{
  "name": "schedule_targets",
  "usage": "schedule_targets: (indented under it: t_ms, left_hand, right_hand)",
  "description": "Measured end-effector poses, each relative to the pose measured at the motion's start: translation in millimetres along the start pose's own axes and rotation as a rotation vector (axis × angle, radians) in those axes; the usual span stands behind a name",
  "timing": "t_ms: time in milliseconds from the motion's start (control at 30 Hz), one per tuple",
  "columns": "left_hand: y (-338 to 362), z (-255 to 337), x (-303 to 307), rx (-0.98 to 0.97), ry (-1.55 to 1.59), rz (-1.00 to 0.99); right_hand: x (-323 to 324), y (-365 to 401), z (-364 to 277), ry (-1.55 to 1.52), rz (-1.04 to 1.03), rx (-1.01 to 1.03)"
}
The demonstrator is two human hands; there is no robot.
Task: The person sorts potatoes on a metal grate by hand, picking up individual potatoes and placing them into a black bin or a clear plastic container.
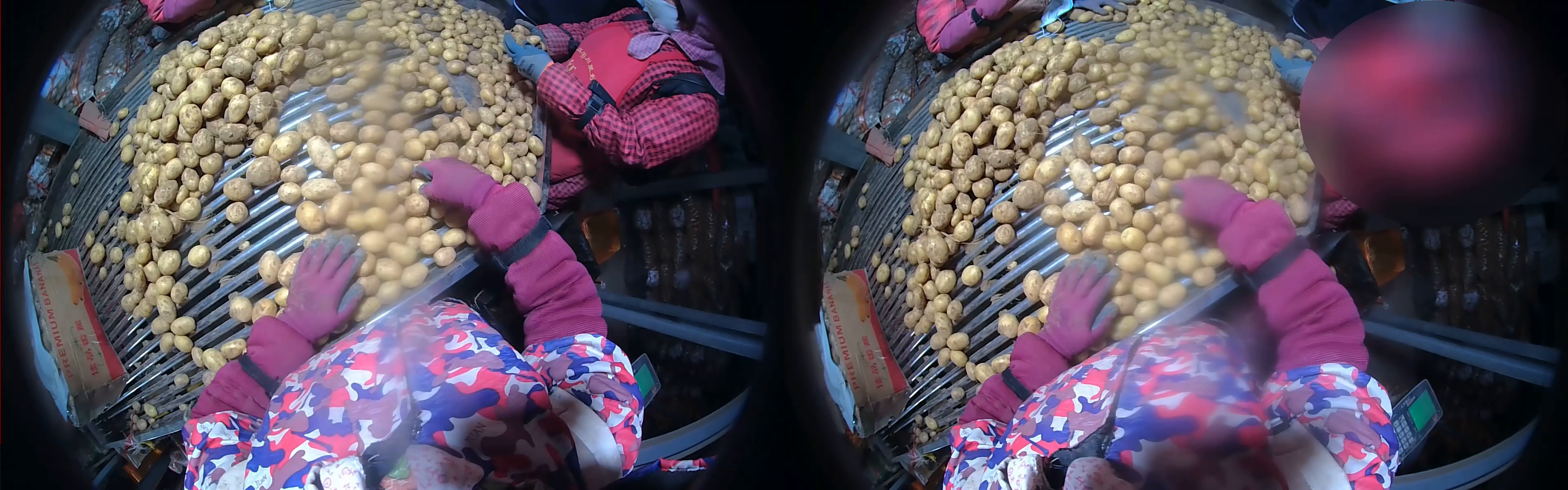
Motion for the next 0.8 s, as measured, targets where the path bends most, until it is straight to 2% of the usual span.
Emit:
schedule_targets:
  t_ms: [100,167,233,300,367,400,467,533,633,667,700,733,767,800]
  left_hand:
    - [0.0,-1.5,0.7,-0.004,0.012,-0.008]
    - [-0.2,-2.0,-0.1,-0.01,0.011,0.0]
    - [-0.5,-2.1,-1.9,-0.007,0.003,0.0]
    - [-2.2,-1.6,-1.1,-0.001,-0.003,-0.003]
    - [-2.2,-2.0,-1.2,-0.002,0.002,0.006]
    - [-1.5,-2.1,-1.6,0.001,0.007,0.012]
    - [-1.3,-2.8,-2.3,0.0,0.007,0.016]
    - [-2.4,-2.7,-2.0,0.002,-0.002,0.013]
    - [-3.7,-0.8,0.8,0.003,-0.018,-0.003]
    - [-4.1,-0.7,0.9,0.003,-0.017,-0.004]
    - [-4.3,-0.7,1.0,0.002,-0.016,-0.004]
    - [-3.9,-1.5,-0.1,-0.003,-0.013,-0.003]
    - [-2.6,-3.2,-1.9,-0.006,-0.011,0.001]
    - [-1.0,-5.1,-3.5,-0.008,-0.011,0.005]
  right_hand:
    - [-6.9,1.2,2.5,-0.336,0.033,-0.01]
    - [-8.4,-1.2,-2.6,-0.52,0.004,-0.139]
    - [-10.9,-4.9,-2.8,-0.604,-0.011,-0.352]
    - [-8.5,2.5,-7.2,-0.577,0.002,-0.128]
    - [-6.5,7.2,-9.4,-0.88,-0.02,-0.078]
    - [-4.3,9.9,-11.8,-1.201,-0.049,-0.145]
    - [-1.3,15.8,-21.8,-1.556,-0.001,-0.254]
    - [9.3,26.3,-51.5,-1.62,0.163,-0.338]
    - [9.5,17.5,-77.5,-1.691,-0.021,-0.04]
    - [4.2,5.4,-83.1,-1.503,-0.036,-0.078]
    - [-9.7,-5.8,-86.0,-1.123,0.025,0.103]
    - [-24.4,-15.9,-97.4,-0.76,0.049,0.186]
    - [-39.2,-25.8,-108.8,-0.399,0.103,0.259]
    - [-51.3,-31.2,-124.7,-0.064,0.124,0.248]
Point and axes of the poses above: each hand's wrist, its own y-axis away from the middle knuckle, its own x-axis out of the back of the hand, z = x × y, the point moved 2 cm from there along -y, towards the middle knuckle, and after that the axes turned 8 degrees about -y, right-handed, at the moved point
